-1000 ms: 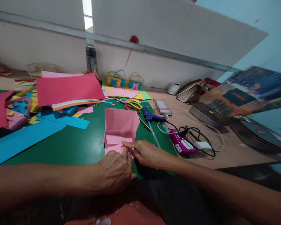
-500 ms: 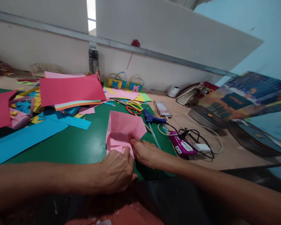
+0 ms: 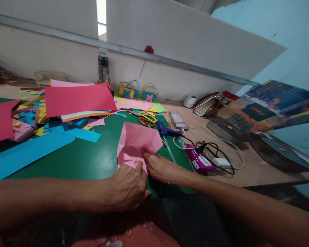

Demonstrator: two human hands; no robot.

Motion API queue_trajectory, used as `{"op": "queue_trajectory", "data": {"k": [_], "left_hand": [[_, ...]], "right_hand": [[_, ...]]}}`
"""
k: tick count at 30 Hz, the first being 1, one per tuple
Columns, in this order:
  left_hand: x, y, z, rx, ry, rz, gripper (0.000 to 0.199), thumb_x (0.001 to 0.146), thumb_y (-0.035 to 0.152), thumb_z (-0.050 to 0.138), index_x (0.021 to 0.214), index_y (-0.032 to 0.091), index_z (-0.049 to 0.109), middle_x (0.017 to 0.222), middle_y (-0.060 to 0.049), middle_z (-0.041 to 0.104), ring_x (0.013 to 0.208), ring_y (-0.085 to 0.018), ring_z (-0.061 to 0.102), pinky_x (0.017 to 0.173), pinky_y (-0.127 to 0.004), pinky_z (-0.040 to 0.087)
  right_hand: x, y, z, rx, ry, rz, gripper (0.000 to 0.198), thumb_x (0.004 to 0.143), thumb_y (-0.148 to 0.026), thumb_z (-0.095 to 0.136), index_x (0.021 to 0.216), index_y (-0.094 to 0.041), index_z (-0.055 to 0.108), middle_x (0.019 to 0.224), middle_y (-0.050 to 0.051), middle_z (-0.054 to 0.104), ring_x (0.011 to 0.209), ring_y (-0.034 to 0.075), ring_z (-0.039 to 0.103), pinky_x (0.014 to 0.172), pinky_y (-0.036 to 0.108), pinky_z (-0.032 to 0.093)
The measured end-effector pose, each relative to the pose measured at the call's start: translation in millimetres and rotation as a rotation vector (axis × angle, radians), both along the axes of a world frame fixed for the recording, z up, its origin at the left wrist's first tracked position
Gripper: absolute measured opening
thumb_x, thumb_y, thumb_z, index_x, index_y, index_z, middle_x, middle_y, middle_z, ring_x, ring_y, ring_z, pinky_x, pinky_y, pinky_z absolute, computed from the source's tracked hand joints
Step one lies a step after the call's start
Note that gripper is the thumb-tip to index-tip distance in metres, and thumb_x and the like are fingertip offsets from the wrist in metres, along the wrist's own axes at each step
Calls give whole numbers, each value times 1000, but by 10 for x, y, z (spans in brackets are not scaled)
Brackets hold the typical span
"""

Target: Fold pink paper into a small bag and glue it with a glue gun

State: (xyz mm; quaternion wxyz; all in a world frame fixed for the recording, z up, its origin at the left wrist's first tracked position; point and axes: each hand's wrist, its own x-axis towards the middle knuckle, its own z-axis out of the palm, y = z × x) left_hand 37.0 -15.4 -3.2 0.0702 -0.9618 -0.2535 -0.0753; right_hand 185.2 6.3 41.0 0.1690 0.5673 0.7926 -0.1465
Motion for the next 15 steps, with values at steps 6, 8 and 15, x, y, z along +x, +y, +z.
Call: {"op": "queue_trajectory", "data": {"k": [6,8,15], "left_hand": [[21,-27,59,-68,80,69,50,87,46,40,107,3,58,104,-24,57,80,-28,60,51,-33,46],[30,-12,74,-84,87,93,47,86,46,41,100,6,60,96,-19,59,77,-27,58,53,-35,46],[84,150,110,-2,-52,166,52,84,55,40,107,11,56,95,-11,57,86,-26,47,70,-42,41]], "right_hand": [[14,-137,81,5,-39,50,43,78,-10,38,120,-12,46,90,16,65,84,29,62,64,35,42],[26,-156,86,17,-46,59,43,80,-11,37,122,-13,45,88,15,66,84,29,62,64,35,41],[96,-166,62,71,-23,127,30,85,-16,42,112,-10,54,97,17,65,93,28,60,74,36,42]]}}
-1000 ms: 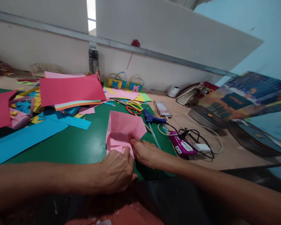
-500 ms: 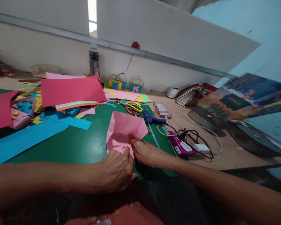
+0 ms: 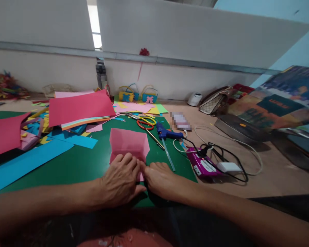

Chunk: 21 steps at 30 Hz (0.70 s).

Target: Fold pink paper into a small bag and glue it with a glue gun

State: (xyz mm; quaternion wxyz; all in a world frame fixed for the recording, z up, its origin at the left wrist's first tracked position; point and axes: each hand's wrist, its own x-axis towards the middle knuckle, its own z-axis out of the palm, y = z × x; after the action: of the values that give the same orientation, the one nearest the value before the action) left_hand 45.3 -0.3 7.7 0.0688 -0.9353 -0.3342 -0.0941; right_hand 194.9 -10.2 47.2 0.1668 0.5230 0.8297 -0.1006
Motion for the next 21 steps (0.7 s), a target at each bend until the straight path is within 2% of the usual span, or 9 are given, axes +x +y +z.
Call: {"op": "queue_trajectory", "data": {"k": [2,4,8,12,18,21], "left_hand": [[26,43,-8,-10,23,30,59,84,60,35,106,10,56,94,-12,57,87,-27,45,72,-42,39],[42,75,-31,-34,44,62,64,82,65,30,100,10,58,93,-12,56,87,-27,43,75,-43,37],[22,93,-70,-43,41,81,65,83,66,25,98,12,58,95,-11,53,87,-25,41,76,-42,34],[-53,38,-52,-41,88,69,66,84,65,21,97,11,58,92,-10,52,83,-24,40,72,-40,34],[-191,-81,-26,-26,109,108,62,85,62,28,99,11,59,92,-10,52,84,-25,39,72,-40,33],[-226,-91,-18,-12,121,82,56,84,60,36,95,12,61,90,-10,53,84,-24,39,72,-39,32]], "right_hand": [[19,6,-8,4,19,23,28,85,-21,47,108,-9,56,97,17,65,93,28,60,74,36,42],[36,16,-25,13,38,41,33,85,-24,48,113,-8,54,97,18,65,92,29,61,73,37,43],[52,42,-84,41,62,56,44,84,-20,47,126,-6,44,99,20,65,93,30,61,73,37,43],[46,67,-124,50,64,64,44,83,-17,44,126,-8,45,98,19,66,91,29,62,71,35,44],[51,62,-121,62,47,83,48,82,-12,39,129,-4,41,97,21,66,91,30,62,69,37,44],[58,56,-110,61,40,92,46,83,-13,38,127,-3,42,98,21,65,90,31,62,70,38,44]]}}
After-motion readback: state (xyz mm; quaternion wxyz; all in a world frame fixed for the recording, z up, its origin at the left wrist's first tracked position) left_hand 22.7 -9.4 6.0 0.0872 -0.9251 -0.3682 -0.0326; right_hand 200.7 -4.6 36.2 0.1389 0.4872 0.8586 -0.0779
